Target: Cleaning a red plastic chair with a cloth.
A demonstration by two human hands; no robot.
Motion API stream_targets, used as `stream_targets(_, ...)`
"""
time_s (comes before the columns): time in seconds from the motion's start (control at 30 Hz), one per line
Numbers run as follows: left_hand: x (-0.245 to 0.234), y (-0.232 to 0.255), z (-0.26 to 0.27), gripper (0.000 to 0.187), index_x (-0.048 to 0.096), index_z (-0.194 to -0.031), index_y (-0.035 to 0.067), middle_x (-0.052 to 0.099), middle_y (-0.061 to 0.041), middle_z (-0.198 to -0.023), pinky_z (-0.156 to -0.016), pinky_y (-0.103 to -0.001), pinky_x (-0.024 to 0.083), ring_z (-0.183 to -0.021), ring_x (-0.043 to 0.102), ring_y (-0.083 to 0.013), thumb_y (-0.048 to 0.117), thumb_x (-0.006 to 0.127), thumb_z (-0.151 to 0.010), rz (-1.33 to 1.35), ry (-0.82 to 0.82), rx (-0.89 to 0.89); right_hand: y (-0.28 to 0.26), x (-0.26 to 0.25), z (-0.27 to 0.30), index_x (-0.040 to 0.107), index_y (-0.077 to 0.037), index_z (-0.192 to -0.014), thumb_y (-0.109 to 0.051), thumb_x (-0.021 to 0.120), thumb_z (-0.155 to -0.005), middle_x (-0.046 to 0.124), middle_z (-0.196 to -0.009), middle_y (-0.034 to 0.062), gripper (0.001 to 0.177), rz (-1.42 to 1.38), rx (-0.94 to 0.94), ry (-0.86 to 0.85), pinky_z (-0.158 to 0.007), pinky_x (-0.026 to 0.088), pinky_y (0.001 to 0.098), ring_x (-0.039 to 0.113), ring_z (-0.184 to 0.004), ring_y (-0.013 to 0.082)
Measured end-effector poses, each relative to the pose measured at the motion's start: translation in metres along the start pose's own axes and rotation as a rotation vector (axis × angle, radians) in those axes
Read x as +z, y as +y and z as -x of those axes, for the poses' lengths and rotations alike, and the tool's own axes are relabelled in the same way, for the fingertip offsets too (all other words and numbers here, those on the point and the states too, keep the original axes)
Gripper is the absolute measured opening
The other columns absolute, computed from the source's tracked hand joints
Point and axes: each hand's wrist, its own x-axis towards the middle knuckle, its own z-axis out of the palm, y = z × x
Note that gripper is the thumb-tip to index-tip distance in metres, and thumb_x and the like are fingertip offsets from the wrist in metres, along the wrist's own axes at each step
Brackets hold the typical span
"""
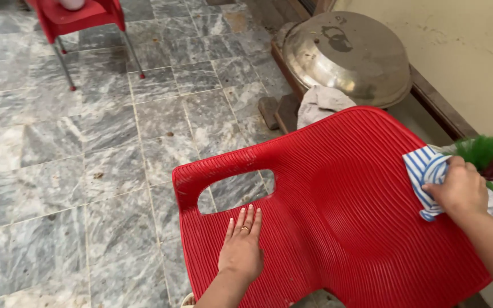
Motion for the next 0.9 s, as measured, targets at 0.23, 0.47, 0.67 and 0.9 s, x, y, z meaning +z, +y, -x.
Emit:
stream_targets(0.23,-0.008,0.010,-0.019,0.097,-0.002,-0.163,0.012,-0.002,-0.007,-0.173,-0.129,-0.040,0.001,-0.159,-0.002,-0.0212,0.017,0.064,-0.092,0.032,-0.012,0.040,0.053,0.051,-0.031,0.063,-0.002,-0.137,-0.038,0.094,-0.069,0.067,-0.125,0.0245,0.082,0.133,0.015,-0.009,-0.097,0.054,0.0489,0.066,-0.113,0.0418)
stream_targets(0.47,0.012,0.019,-0.026,0.096,0.000,-0.163,0.011,-0.001,-0.008,-0.173,-0.128,-0.041,0.003,-0.159,-0.001,-0.0227,0.016,0.063,-0.092,0.021,-0.011,0.076,0.082,0.045,-0.026,0.066,-0.009,-0.134,-0.011,0.071,-0.093,0.064,-0.126,0.0168,0.041,0.048,-0.234,0.201,-0.100,0.053,0.0474,0.059,-0.108,0.0391)
stream_targets(0.67,0.022,0.032,-0.024,0.095,0.002,-0.163,0.010,0.000,-0.009,-0.173,-0.128,-0.042,0.004,-0.159,0.000,-0.0237,0.017,0.064,-0.091,0.024,0.006,0.125,0.076,0.017,0.008,0.069,-0.007,-0.129,0.006,0.057,-0.092,0.066,-0.122,0.0170,0.041,0.006,-0.340,0.197,-0.099,0.052,0.0461,0.062,-0.107,0.0399)
stream_targets(0.9,0.037,0.044,-0.016,0.095,0.004,-0.163,0.011,0.001,-0.009,-0.172,-0.128,-0.042,0.005,-0.159,0.001,-0.0234,0.015,0.064,-0.090,0.021,0.046,0.168,0.083,0.108,0.073,0.069,-0.007,-0.119,0.007,0.067,-0.067,0.066,-0.123,0.0153,0.054,-0.036,-0.454,-0.386,-0.105,0.054,0.0396,0.067,-0.114,0.0330)
